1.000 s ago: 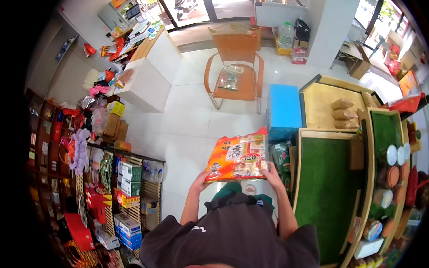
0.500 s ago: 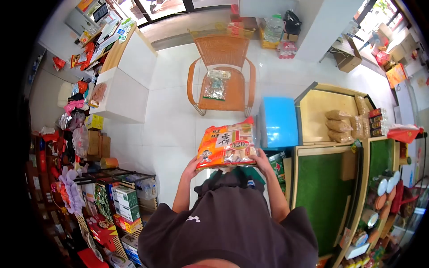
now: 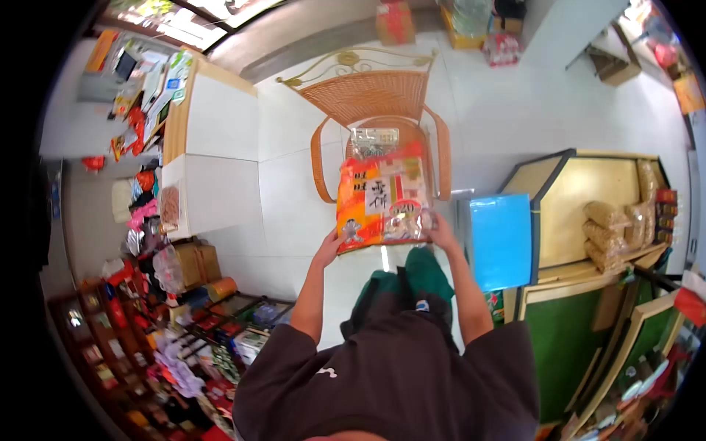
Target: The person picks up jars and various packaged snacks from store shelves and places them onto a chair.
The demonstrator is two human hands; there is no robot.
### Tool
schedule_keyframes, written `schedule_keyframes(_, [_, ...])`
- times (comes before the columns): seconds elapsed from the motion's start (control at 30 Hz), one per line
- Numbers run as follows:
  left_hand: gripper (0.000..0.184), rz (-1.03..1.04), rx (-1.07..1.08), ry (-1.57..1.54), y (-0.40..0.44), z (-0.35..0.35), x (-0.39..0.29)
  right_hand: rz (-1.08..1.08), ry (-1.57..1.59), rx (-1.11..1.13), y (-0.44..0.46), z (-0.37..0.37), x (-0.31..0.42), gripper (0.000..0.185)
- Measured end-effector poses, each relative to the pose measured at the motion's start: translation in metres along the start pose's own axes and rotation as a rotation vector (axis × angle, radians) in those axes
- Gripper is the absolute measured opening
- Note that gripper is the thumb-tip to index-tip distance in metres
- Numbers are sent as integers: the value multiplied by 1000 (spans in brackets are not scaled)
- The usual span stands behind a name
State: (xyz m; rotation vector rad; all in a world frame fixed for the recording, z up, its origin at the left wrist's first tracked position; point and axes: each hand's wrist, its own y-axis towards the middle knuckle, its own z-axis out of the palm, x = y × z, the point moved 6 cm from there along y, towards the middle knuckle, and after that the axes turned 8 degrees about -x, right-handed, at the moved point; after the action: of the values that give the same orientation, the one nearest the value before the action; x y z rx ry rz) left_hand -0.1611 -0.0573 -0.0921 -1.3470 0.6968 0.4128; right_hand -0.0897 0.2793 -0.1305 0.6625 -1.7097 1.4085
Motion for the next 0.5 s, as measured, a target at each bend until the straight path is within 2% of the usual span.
schedule_keyframes(0.1, [50, 9, 21, 105, 62, 3, -25, 62, 48, -34, 51, 5, -13, 62])
schedule_keyframes(0.17, [51, 8, -38, 114, 107, -6, -30, -157, -15, -138, 88, 12, -21, 61])
schedule_keyframes(0.23, [50, -48, -41, 132, 151, -12, -22, -31, 61, -155, 116, 17, -24, 64])
schedule_keyframes(0.3, [51, 76, -19, 263, 182, -12, -15, 58, -172, -173, 139, 18, -48, 66])
schedule_keyframes(0.33, [51, 40, -11, 274, 195, -15, -4, 97, -166, -176, 150, 21, -65, 66])
schedule_keyframes(0.4, [55, 4, -71, 285, 210, -25, 19, 91, -358, -207, 160, 28, -111, 70])
schedule_keyframes(0.5, [59, -17, -129, 160, 205, -18, 21, 212, -262, -179, 155, 35, -128, 74])
